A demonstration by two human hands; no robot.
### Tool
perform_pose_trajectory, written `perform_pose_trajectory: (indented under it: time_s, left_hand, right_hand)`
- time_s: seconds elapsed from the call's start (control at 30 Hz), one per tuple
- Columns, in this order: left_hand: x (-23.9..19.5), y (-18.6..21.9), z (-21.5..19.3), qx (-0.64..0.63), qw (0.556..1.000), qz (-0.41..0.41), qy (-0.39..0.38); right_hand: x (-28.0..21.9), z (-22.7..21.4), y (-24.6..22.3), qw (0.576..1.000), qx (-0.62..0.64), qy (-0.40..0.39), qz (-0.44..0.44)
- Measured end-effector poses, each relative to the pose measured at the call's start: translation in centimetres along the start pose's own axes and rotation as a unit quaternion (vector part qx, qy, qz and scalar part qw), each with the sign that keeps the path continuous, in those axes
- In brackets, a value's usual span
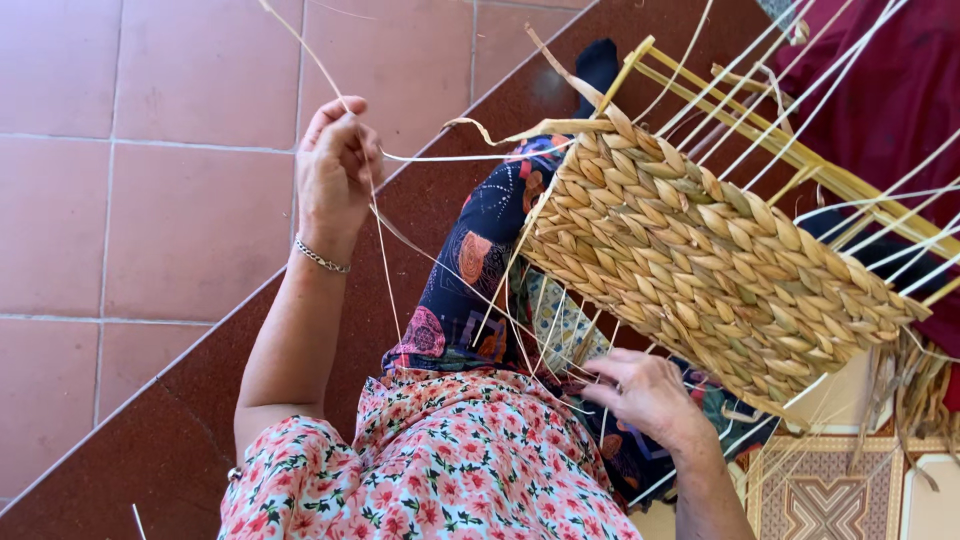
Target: The person weaves a basket by hand, interlacing thin strips of dried plant material through a rectangular frame. They repeatedly thread, pull, and tighten the strips to build up the woven body of the basket.
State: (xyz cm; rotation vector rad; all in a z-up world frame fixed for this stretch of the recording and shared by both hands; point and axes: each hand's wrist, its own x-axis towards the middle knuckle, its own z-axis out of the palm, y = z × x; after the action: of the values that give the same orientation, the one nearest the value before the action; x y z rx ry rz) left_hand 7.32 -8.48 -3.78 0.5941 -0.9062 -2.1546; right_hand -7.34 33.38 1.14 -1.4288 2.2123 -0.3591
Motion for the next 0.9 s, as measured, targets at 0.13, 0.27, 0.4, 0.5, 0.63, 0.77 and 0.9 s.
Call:
perform_pose_trajectory:
  time_s: [0.13,0.27,0.4,0.5,0.63,0.77,0.9]
  left_hand:
    - [-1.2,-0.4,2.2,0.028,0.996,-0.022,-0.085]
    - [-1.9,-2.0,4.2,0.083,0.989,-0.052,-0.111]
    - [-2.1,-3.4,5.0,0.12,0.979,-0.069,-0.151]
    - [-2.1,-4.6,5.0,0.116,0.975,-0.073,-0.172]
    - [-1.6,-6.1,5.0,0.114,0.974,-0.09,-0.175]
    - [-1.1,-7.2,5.7,0.101,0.971,-0.11,-0.185]
    - [-0.6,-8.0,6.9,0.073,0.971,-0.121,-0.194]
  right_hand:
    - [4.5,-2.6,-2.0,0.985,-0.011,0.139,-0.097]
    - [12.2,-4.2,-1.6,0.953,-0.018,0.262,-0.15]
    - [20.9,-4.7,-0.4,0.919,-0.133,0.323,-0.184]
    - [25.9,-4.9,-0.2,0.884,-0.275,0.33,-0.185]
    - [28.6,-5.1,-1.3,0.908,-0.369,0.161,-0.118]
    - [28.7,-6.2,-1.6,0.944,-0.185,0.248,-0.117]
    - [27.6,-7.8,-1.1,0.929,0.217,0.298,0.029]
